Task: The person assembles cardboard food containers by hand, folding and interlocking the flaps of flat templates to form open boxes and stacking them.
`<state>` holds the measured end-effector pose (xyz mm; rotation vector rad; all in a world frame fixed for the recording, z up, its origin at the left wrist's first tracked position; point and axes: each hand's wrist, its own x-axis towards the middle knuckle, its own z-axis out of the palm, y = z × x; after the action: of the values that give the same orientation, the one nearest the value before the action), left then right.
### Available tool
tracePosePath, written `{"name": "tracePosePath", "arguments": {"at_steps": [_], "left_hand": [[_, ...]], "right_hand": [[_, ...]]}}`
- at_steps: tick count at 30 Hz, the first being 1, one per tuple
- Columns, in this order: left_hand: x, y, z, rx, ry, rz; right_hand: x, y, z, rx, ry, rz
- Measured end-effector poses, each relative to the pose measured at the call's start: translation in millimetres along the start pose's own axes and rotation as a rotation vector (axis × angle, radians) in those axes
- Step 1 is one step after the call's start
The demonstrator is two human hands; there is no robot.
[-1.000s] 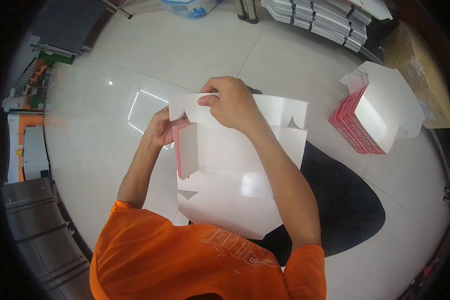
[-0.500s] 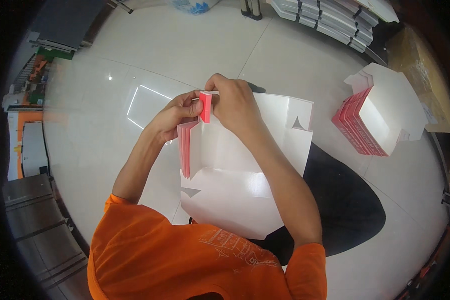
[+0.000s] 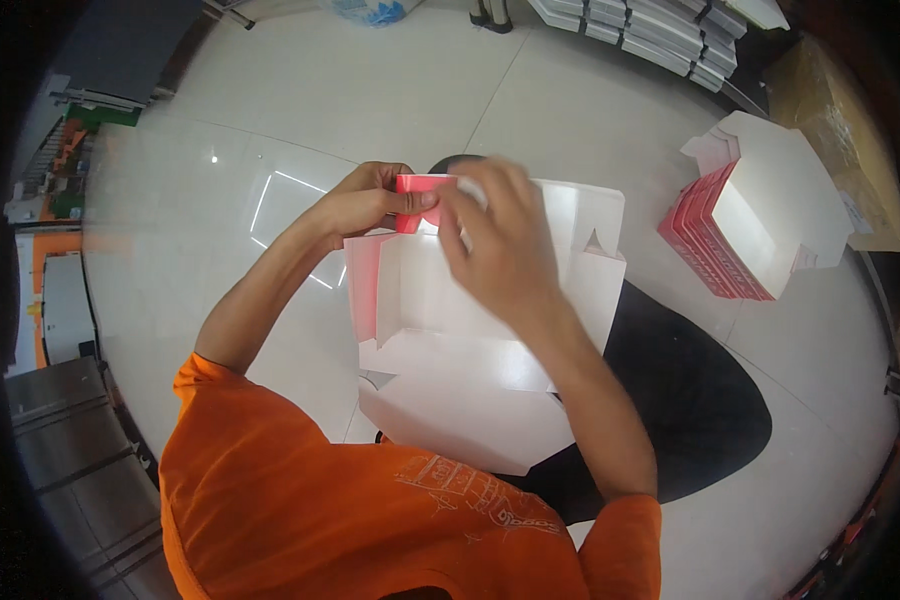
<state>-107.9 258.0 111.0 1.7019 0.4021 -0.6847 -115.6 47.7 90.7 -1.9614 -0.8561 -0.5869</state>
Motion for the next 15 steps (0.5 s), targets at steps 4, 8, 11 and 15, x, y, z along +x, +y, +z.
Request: {"name": "tracePosePath", "arguments": {"at_steps": [4, 8, 11, 15], "left_hand": [[5.9, 2.5, 5.2, 0.139, -0.022, 0.015], [-12.0, 6.1, 0.1, 0.164, 0.048, 0.104], [-13.9, 0.4, -11.8, -0.029, -0.116, 0.128], [-7.1, -10.6, -7.3, 0.11, -0.019, 0.145]], "right_hand": [[-45.0, -35.0, 4.0, 0.036, -0.282, 0.093], [-47.9, -58.3, 28.9, -0.041, -0.369, 0.148], [-55.3, -55.9, 18.4, 0.002, -0.382, 0.21], [-80.4, -59.4, -34.4, 0.408, -0.381, 0.365]]}}
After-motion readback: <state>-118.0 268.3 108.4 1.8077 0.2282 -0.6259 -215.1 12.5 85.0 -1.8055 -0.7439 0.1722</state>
